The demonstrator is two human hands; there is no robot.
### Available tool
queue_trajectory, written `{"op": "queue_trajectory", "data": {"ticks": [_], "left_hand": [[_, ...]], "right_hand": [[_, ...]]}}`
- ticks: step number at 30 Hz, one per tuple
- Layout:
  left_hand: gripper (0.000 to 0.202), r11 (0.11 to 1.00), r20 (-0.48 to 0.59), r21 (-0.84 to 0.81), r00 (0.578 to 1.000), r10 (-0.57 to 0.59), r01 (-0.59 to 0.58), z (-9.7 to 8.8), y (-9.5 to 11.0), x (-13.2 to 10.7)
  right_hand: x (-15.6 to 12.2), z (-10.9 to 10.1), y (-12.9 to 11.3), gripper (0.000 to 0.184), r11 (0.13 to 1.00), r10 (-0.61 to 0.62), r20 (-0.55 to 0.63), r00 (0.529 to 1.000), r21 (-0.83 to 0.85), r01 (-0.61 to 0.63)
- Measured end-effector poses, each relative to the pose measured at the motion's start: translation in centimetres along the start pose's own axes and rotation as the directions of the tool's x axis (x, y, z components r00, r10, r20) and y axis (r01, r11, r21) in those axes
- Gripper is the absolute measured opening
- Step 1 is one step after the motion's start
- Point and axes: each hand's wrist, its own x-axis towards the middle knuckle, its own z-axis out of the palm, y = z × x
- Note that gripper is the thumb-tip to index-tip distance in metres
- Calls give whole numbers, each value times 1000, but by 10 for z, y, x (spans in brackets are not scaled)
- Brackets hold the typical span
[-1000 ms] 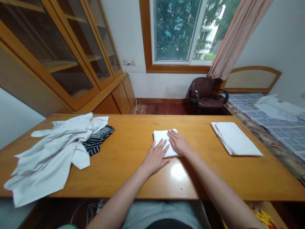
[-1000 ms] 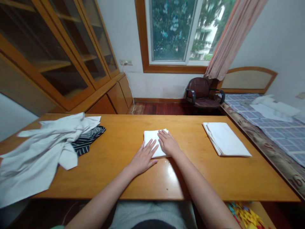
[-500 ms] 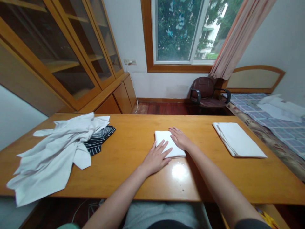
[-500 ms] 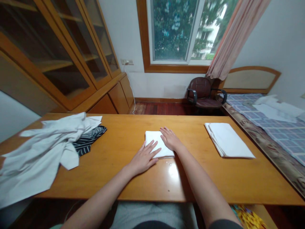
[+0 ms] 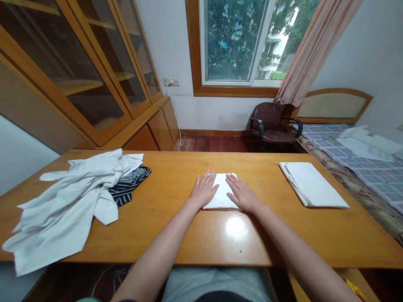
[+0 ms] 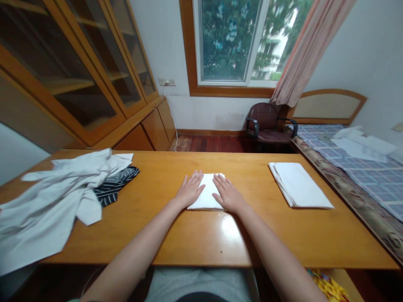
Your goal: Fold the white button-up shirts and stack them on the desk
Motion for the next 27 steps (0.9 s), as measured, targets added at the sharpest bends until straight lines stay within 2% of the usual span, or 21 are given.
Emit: {"op": "queue_trajectory", "data": {"ticks": [6,12,15,18,21,23,25,27], "left_hand": [[63,984,-89,-176,995,-41,25,11,-13,0],[68,954,-144,-270,975,-170,127,17,-30,-10],[66,933,-162,-335,968,-191,128,17,-34,-20],[65,878,-177,-468,962,-207,103,19,-31,-28],[73,769,-171,-633,954,-245,85,21,-23,-33],[81,654,-150,-752,946,-287,79,19,-17,-35],[88,460,-101,-886,937,-334,68,15,-10,-37],[92,207,-17,-976,919,-394,71,10,-4,-40]], "right_hand": [[-22,-9,5,67,997,64,58,996,44,-67],[-39,-9,6,68,970,223,75,972,81,-229],[-44,-7,4,66,945,294,75,953,130,-302],[-44,-3,-1,65,908,360,45,932,212,-361],[-41,1,-10,65,875,390,20,921,304,-377],[-37,2,-17,65,862,382,1,924,359,-357],[-35,1,-23,64,852,382,-14,924,393,-346],[-33,0,-28,64,841,391,-8,920,410,-353]]}}
